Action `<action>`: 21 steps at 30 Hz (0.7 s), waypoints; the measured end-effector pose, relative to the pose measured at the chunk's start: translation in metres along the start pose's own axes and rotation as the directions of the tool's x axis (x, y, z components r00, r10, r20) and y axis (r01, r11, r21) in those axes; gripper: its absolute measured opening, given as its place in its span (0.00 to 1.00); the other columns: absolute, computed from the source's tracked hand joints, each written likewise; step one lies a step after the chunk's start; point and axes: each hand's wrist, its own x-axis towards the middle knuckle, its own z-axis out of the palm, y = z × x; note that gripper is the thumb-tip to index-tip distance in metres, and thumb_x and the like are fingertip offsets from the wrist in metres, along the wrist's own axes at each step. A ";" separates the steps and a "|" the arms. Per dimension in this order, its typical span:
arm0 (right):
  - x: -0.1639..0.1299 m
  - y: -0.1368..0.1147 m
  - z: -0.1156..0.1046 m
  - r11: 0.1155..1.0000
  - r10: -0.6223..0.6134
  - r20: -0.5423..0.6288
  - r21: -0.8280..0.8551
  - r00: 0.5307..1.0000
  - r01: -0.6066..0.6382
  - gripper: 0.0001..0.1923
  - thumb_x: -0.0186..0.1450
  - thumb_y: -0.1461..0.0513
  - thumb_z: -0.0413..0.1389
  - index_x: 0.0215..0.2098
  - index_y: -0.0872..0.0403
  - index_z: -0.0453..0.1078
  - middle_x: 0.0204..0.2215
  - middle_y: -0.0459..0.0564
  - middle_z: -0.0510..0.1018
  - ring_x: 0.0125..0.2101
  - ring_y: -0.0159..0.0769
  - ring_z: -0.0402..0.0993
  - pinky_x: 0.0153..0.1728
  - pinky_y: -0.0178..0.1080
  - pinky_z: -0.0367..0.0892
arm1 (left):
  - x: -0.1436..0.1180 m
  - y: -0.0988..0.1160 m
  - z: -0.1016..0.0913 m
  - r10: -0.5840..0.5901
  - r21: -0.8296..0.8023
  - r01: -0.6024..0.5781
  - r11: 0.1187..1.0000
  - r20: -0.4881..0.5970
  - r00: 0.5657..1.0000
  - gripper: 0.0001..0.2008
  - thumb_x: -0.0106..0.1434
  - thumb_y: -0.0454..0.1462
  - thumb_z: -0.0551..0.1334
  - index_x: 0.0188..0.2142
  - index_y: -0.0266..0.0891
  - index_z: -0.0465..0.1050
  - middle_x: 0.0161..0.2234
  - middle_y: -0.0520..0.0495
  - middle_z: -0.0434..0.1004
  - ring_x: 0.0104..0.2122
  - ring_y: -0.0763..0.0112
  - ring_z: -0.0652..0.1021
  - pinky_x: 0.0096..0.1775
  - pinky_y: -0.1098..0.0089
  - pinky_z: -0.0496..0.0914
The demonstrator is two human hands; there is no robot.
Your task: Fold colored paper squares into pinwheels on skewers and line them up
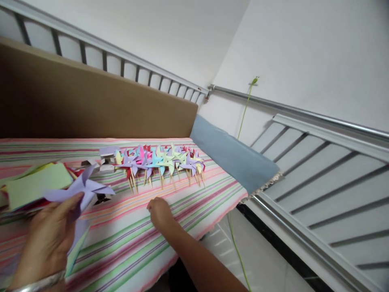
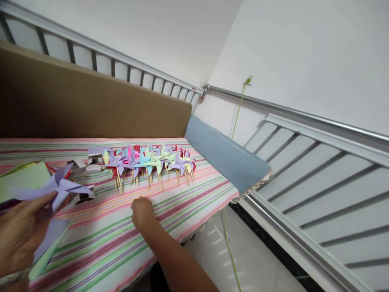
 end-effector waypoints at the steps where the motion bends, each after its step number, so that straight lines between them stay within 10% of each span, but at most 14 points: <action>1: 0.001 -0.001 -0.005 0.999 -0.016 0.006 0.031 1.000 0.016 0.09 0.54 0.71 0.53 0.27 0.56 0.74 0.31 0.50 0.79 0.35 0.34 0.74 0.39 0.33 0.64 | -0.002 -0.002 0.003 -0.055 -0.023 0.054 0.998 -0.005 0.998 0.09 0.40 0.28 0.69 0.22 0.41 0.74 0.23 0.57 0.79 0.26 0.72 0.75 0.25 0.75 0.71; 7: 0.012 -0.037 -0.045 0.931 -0.167 -0.038 0.323 0.985 0.170 0.10 0.63 0.64 0.47 0.37 0.55 0.70 0.34 0.48 0.77 0.35 0.31 0.73 0.36 0.32 0.67 | -0.010 -0.017 0.012 -0.099 -0.029 0.099 0.995 0.016 0.995 0.11 0.38 0.33 0.71 0.24 0.35 0.75 0.22 0.52 0.78 0.22 0.75 0.74 0.26 0.76 0.67; 13: 0.023 -0.059 -0.053 0.567 -0.217 -0.248 0.756 0.944 0.329 0.03 0.58 0.63 0.55 0.28 0.51 0.71 0.39 0.49 0.76 0.43 0.38 0.70 0.46 0.42 0.63 | -0.010 -0.029 0.020 -0.022 -0.058 0.021 0.998 -0.015 1.000 0.14 0.39 0.35 0.71 0.28 0.34 0.76 0.24 0.50 0.79 0.24 0.73 0.76 0.30 0.73 0.67; 21: 0.027 -0.060 -0.046 0.567 -0.258 -0.136 0.781 0.957 0.264 0.05 0.56 0.64 0.58 0.26 0.49 0.74 0.63 0.42 0.54 0.63 0.42 0.46 0.61 0.49 0.41 | -0.024 -0.045 0.043 -0.003 0.029 0.002 1.000 0.044 0.999 0.12 0.44 0.35 0.70 0.30 0.36 0.77 0.26 0.49 0.79 0.26 0.72 0.76 0.32 0.71 0.67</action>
